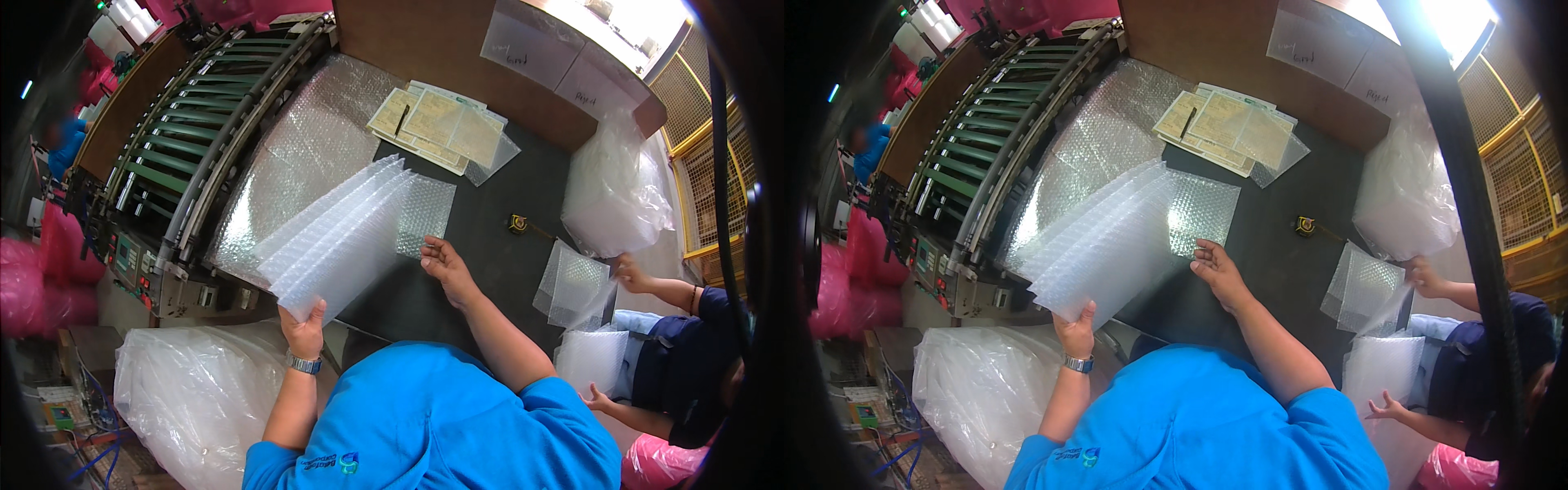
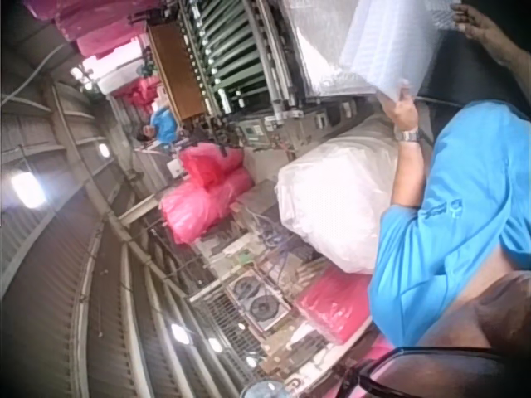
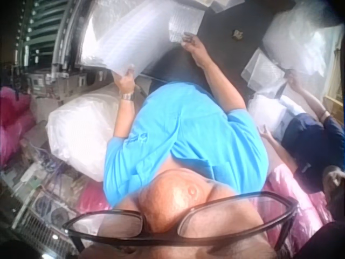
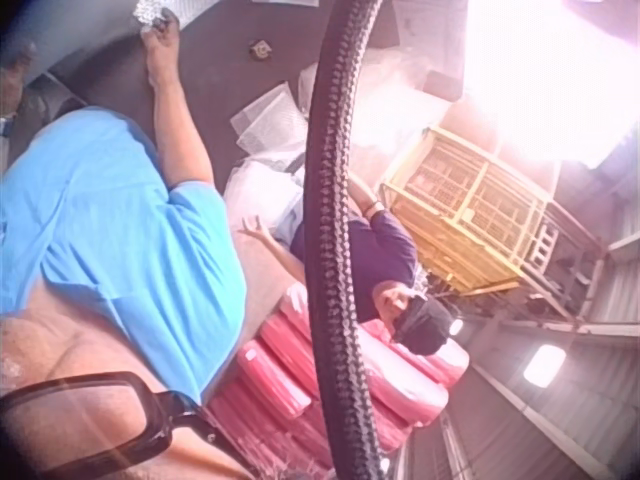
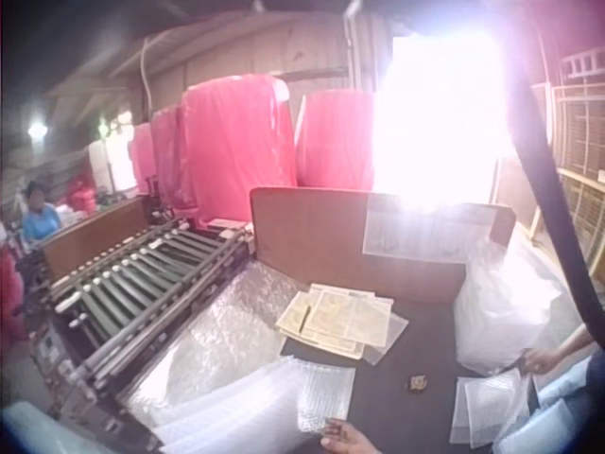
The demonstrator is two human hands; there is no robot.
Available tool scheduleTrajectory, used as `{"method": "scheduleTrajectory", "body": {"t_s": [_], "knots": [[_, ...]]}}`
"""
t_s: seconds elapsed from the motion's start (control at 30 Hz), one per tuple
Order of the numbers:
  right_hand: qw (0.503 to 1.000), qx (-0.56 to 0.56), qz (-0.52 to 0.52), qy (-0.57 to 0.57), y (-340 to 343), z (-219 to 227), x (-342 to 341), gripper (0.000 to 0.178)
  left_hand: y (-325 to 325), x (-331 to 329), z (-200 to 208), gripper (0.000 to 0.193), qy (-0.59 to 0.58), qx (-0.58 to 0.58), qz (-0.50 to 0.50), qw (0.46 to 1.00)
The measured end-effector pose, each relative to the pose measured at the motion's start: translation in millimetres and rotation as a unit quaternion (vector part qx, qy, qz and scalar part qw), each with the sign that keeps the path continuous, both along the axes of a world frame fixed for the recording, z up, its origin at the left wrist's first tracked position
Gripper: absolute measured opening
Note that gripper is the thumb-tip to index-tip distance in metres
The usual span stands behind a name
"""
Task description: The person stacks sheets of bubble wrap on a table and places them into a large plastic bag. Another person is also seen handling bubble wrap nearby.
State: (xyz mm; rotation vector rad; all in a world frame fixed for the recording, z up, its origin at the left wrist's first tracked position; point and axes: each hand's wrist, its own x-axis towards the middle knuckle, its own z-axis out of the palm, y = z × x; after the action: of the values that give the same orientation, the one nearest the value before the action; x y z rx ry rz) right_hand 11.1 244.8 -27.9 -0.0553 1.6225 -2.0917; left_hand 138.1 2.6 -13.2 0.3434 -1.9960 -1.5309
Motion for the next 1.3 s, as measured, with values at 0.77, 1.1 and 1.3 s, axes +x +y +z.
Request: {"method": "scheduleTrajectory", "body": {"t_s": [0.77, 1.1, 1.3], "knots": [[0.995, 0.010, 0.028, -0.096, 5.9, -0.7, 15.6, 0.038, -6.9, -23.0, 25.7, 0.044, -0.172, 0.677, -0.002, 0.716], [0.993, -0.031, 0.083, -0.073, -15.3, 28.6, 7.1, 0.037, 4.1, -16.4, 37.4, 0.043, -0.207, 0.646, -0.034, 0.734], [0.990, -0.072, 0.112, -0.038, -27.7, 55.0, 5.9, 0.039, 17.3, -10.9, 43.4, 0.040, -0.171, 0.612, -0.072, 0.768]]}}
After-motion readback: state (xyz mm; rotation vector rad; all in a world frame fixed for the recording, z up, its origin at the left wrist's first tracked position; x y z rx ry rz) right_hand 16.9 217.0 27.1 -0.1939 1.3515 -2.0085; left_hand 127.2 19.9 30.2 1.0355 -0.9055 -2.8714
